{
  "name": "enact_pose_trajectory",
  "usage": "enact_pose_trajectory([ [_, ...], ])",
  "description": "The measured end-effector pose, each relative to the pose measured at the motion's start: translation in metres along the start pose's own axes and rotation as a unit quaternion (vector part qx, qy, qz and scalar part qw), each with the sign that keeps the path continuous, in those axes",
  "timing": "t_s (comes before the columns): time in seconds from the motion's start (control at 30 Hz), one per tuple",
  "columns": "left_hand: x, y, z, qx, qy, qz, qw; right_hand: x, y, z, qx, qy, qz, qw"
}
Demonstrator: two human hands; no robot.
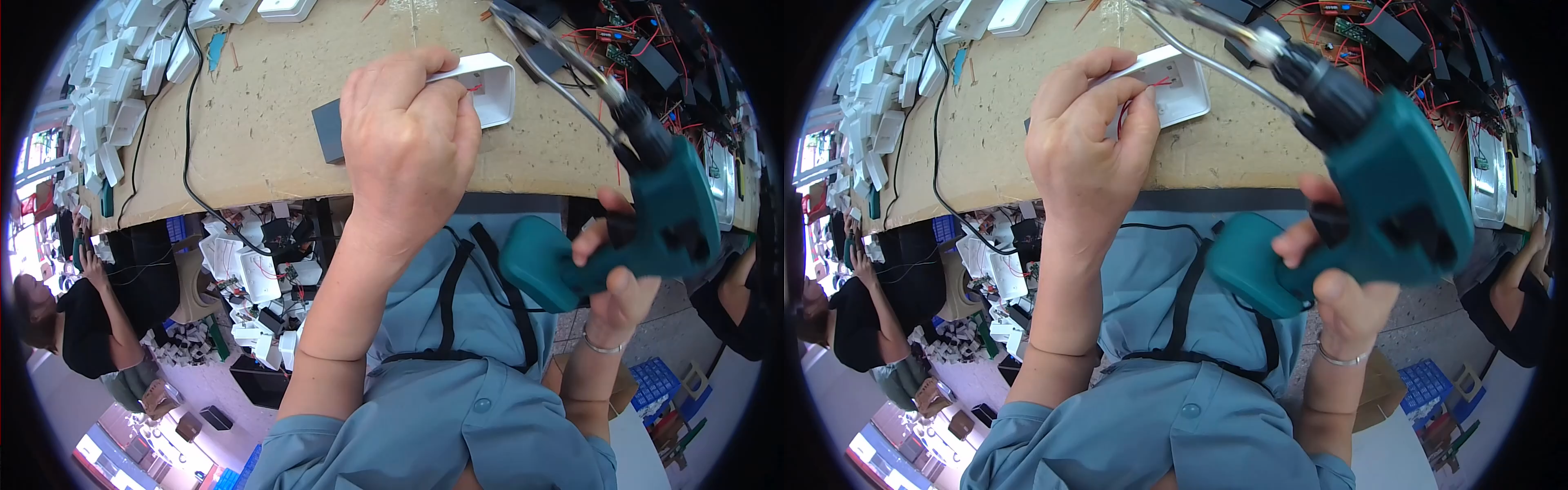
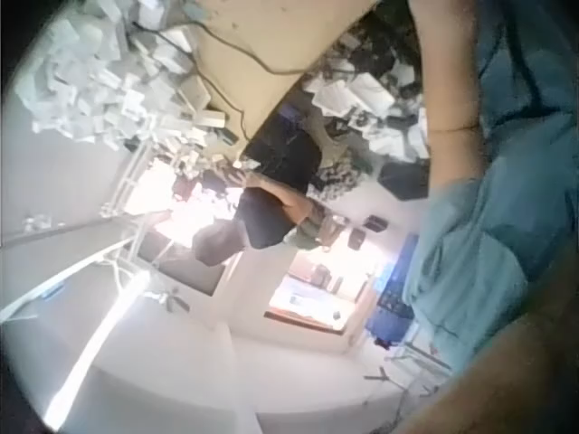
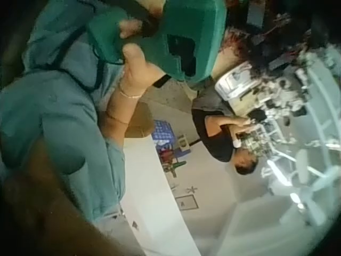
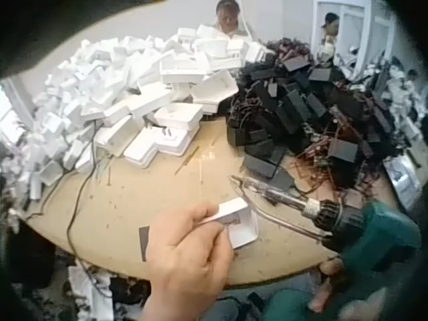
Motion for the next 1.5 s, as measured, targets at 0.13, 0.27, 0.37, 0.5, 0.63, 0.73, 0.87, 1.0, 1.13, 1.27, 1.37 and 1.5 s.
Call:
enact_pose_trajectory([
  [0.13, -0.001, -0.008, 0.001, 0.009, -0.005, 0.004, 1.0, 0.017, 0.031, 0.017, -0.083, 0.134, 0.05, 0.986],
  [0.27, 0.0, -0.01, 0.001, 0.018, -0.015, 0.015, 1.0, 0.019, 0.05, 0.024, -0.129, 0.173, 0.076, 0.973],
  [0.37, 0.003, -0.01, -0.002, 0.041, -0.003, 0.039, 0.998, 0.013, 0.054, 0.026, -0.121, 0.176, 0.063, 0.975],
  [0.5, 0.006, -0.013, 0.003, 0.056, 0.054, 0.065, 0.995, 0.01, 0.052, 0.026, -0.096, 0.172, 0.07, 0.978],
  [0.63, 0.008, -0.015, 0.005, 0.057, 0.046, 0.038, 0.997, 0.009, 0.05, 0.025, -0.093, 0.143, 0.051, 0.984],
  [0.73, 0.001, -0.015, -0.001, 0.066, 0.02, -0.015, 0.997, 0.007, 0.049, 0.024, -0.085, 0.129, 0.044, 0.987],
  [0.87, -0.001, -0.011, -0.003, 0.053, -0.01, -0.048, 0.997, 0.005, 0.051, 0.025, -0.068, 0.124, 0.038, 0.989],
  [1.0, 0.005, -0.008, -0.009, 0.02, 0.054, -0.057, 0.997, 0.005, 0.052, 0.026, -0.066, 0.123, 0.041, 0.989],
  [1.13, 0.003, -0.006, -0.012, 0.012, 0.018, -0.076, 0.997, 0.006, 0.052, 0.026, -0.062, 0.13, 0.046, 0.989],
  [1.27, -0.001, -0.006, -0.01, 0.003, -0.018, -0.079, 0.997, 0.005, 0.054, 0.026, -0.063, 0.144, 0.04, 0.987],
  [1.37, -0.003, -0.008, -0.009, 0.003, -0.044, -0.07, 0.997, 0.004, 0.056, 0.027, -0.074, 0.159, 0.031, 0.984],
  [1.5, -0.006, -0.01, -0.01, 0.014, -0.069, -0.067, 0.995, 0.006, 0.054, 0.025, -0.045, 0.183, 0.055, 0.981],
])
Point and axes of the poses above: each hand's wrist, its own y-axis away from the middle knuckle, its own z-axis out of the back of the hand, x = y × z, the point moved 6 cm from there along -y, towards the middle knuckle, and after that the axes turned 5 degrees about -z, right-handed, at the moved point
